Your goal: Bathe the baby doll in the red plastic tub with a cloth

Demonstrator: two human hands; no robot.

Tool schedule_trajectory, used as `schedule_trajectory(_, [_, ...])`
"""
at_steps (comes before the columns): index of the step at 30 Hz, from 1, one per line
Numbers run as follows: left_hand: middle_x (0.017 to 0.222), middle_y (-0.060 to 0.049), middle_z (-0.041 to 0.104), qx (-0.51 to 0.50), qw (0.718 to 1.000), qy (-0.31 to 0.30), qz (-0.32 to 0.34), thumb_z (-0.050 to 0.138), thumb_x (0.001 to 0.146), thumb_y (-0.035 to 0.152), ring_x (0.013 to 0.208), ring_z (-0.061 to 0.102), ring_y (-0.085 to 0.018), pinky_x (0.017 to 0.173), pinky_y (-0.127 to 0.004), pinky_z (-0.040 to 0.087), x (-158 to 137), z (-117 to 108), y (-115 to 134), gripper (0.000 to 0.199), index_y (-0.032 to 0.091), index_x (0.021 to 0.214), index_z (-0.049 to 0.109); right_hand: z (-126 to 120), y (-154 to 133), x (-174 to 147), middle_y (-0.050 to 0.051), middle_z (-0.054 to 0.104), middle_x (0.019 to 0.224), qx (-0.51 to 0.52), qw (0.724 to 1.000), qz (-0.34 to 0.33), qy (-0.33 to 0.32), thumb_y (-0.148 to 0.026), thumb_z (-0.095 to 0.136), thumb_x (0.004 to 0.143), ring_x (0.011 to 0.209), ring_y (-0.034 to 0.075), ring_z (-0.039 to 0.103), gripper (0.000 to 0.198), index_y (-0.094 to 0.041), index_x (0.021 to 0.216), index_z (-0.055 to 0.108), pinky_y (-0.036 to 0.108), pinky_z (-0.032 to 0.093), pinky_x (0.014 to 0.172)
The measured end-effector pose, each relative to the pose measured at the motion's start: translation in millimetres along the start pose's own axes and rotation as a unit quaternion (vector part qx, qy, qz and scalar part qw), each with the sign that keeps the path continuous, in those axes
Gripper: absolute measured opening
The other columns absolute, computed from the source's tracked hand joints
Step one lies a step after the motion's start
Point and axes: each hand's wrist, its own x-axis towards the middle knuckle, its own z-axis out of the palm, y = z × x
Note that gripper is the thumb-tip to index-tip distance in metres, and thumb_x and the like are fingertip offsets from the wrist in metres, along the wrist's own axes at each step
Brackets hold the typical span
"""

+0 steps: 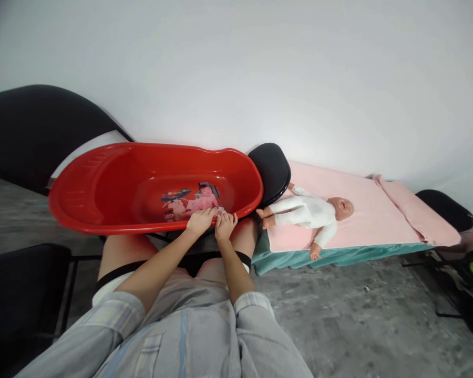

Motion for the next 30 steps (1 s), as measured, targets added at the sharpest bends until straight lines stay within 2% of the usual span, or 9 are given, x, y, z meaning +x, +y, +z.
schedule_trajectory(3, [0.112, -0.018, 0.081, 0.03, 0.999, -0.045, -0.004, 0.049, 0.116, 0.017, 0.106, 0.081, -0.031, 0.085, -0.038, 0.061, -0.6, -4.1, 1.5, 0.034, 0.011, 0.141, 0.072, -1.5, 0.2, 0.6, 0.013, 0.082, 0.109, -0.004, 1.0, -0.001, -0.006, -0.028, 0.042, 0.114, 0.111, 0.028, 0.066, 0.043, -0.018, 0.104, 0.082, 0.055, 0.035, 0.124])
schedule_trajectory(6, [0.112, -0.017, 0.081, 0.034, 0.998, -0.056, 0.003, 0.051, 0.115, 0.016, 0.107, 0.082, -0.03, 0.088, -0.036, 0.061, -0.7, -6.9, 1.9, 0.031, 0.012, 0.138, 0.073, -0.9, 2.7, 0.1, 0.012, 0.082, 0.107, -0.017, 1.0, -0.005, -0.016, -0.029, 0.045, 0.114, 0.111, 0.028, 0.066, 0.041, -0.019, 0.102, 0.083, 0.054, 0.034, 0.125])
schedule_trajectory(12, [0.113, -0.015, 0.082, 0.025, 0.998, -0.048, 0.009, 0.053, 0.115, 0.016, 0.105, 0.082, -0.027, 0.088, -0.034, 0.061, -0.9, -8.6, 0.2, 0.03, 0.014, 0.137, 0.073, 3.6, 8.9, -1.6, 0.01, 0.083, 0.108, -0.037, 0.999, -0.018, -0.021, -0.026, 0.049, 0.114, 0.112, 0.028, 0.068, 0.036, -0.018, 0.103, 0.083, 0.054, 0.032, 0.127])
schedule_trajectory(19, [0.112, -0.016, 0.08, 0.03, 0.997, -0.067, 0.004, 0.049, 0.116, 0.016, 0.108, 0.08, -0.029, 0.09, -0.036, 0.06, -1.2, -10.8, 1.7, 0.032, 0.013, 0.136, 0.074, 3.6, 11.3, -1.5, 0.009, 0.084, 0.112, -0.041, 0.998, -0.022, -0.038, -0.025, 0.054, 0.113, 0.115, 0.028, 0.068, 0.031, -0.019, 0.107, 0.084, 0.054, 0.031, 0.127])
schedule_trajectory(26, [0.107, -0.015, 0.079, 0.023, 0.998, -0.05, 0.005, 0.051, 0.115, 0.016, 0.102, 0.08, -0.028, 0.086, -0.034, 0.059, -1.0, -8.3, 0.5, 0.029, 0.014, 0.132, 0.074, 0.0, 5.5, -0.6, 0.009, 0.083, 0.106, -0.031, 0.999, -0.019, -0.019, -0.026, 0.046, 0.116, 0.111, 0.027, 0.066, 0.039, -0.021, 0.102, 0.083, 0.052, 0.032, 0.126])
schedule_trajectory(30, [0.107, -0.015, 0.079, 0.022, 0.999, -0.038, 0.008, 0.05, 0.114, 0.016, 0.101, 0.081, -0.028, 0.085, -0.035, 0.061, -1.5, -6.8, 0.1, 0.029, 0.014, 0.13, 0.075, -1.2, 4.4, 0.1, 0.009, 0.083, 0.106, -0.034, 0.999, -0.014, -0.025, -0.025, 0.048, 0.115, 0.112, 0.027, 0.066, 0.037, -0.02, 0.102, 0.083, 0.052, 0.031, 0.126])
